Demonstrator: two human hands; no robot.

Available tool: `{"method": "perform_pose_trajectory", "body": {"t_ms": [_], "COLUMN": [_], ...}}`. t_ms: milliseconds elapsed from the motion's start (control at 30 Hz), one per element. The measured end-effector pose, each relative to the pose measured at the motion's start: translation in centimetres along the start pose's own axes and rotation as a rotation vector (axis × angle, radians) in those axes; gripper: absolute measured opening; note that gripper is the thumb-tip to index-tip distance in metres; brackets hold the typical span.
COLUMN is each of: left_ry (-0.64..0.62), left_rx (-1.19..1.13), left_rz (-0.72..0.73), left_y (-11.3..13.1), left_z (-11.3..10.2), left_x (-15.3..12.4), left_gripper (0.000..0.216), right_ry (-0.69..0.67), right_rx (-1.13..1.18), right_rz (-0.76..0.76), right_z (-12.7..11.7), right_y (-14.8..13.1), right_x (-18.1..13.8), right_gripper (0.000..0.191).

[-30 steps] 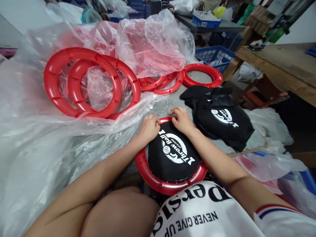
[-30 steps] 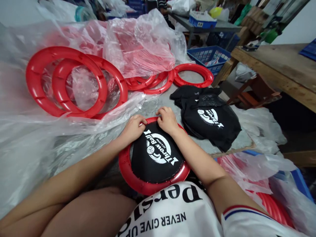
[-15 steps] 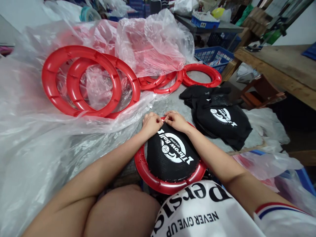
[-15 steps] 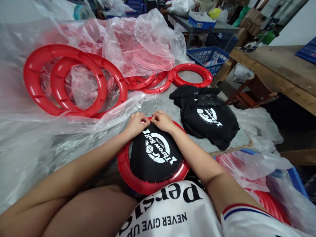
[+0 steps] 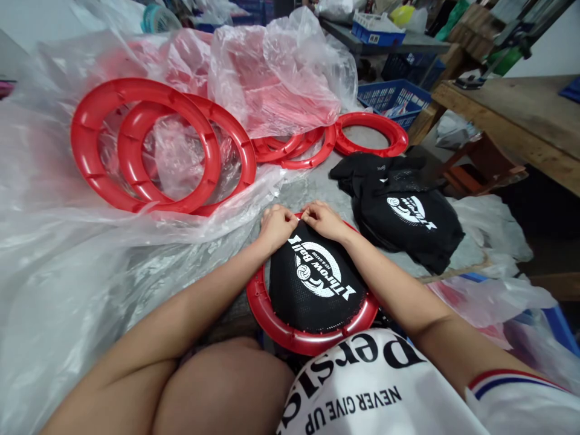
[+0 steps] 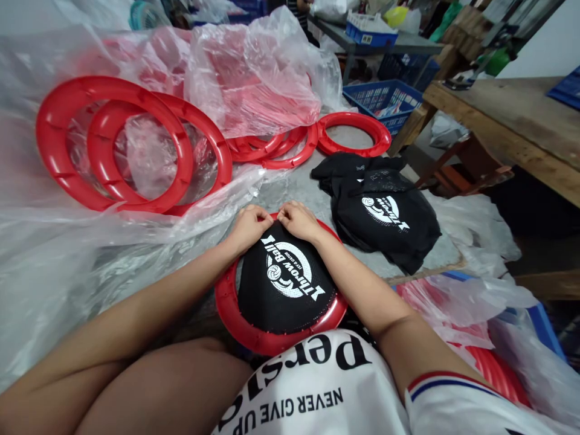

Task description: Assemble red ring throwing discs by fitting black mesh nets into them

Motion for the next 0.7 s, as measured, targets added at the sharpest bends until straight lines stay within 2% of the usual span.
{"method": "perform_pose_trajectory", "body": {"t_ms": [167,400,700], "left_ry": [-0.008,-0.049,-0.039], "left_rx": [0.040,0.071,-0.012], "left_rz": [-0.021,-0.028,-0.015], "left_y": [0.32,0.62,0.17], "left_z": [-0.03,-0.10,-0.16], "left_x": [-0.27,-0.56,-0.34], "left_gripper": [0.012,0.013,0.007], "right_ry": [-0.017,0.024,0.022], "right_rx": [-0.011,0.112,0.128], "right_rz": [-0.020,-0.025,0.000], "right_z": [0.10,0.34,0.31], "right_y": [-0.08,0.54,0.60], "right_x": [0.08,0.26,0.28], "right_gripper": [0.010,0.007,0.003]}}
Point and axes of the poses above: each hand's wrist, its own x-axis towards the middle knuckle, its own z-axis out of the palm, y = z × x, the point moved 4 cm from there along x, towards the middle knuckle, and after that the axes turned 13 degrees about -x, right-handed, at the moved point
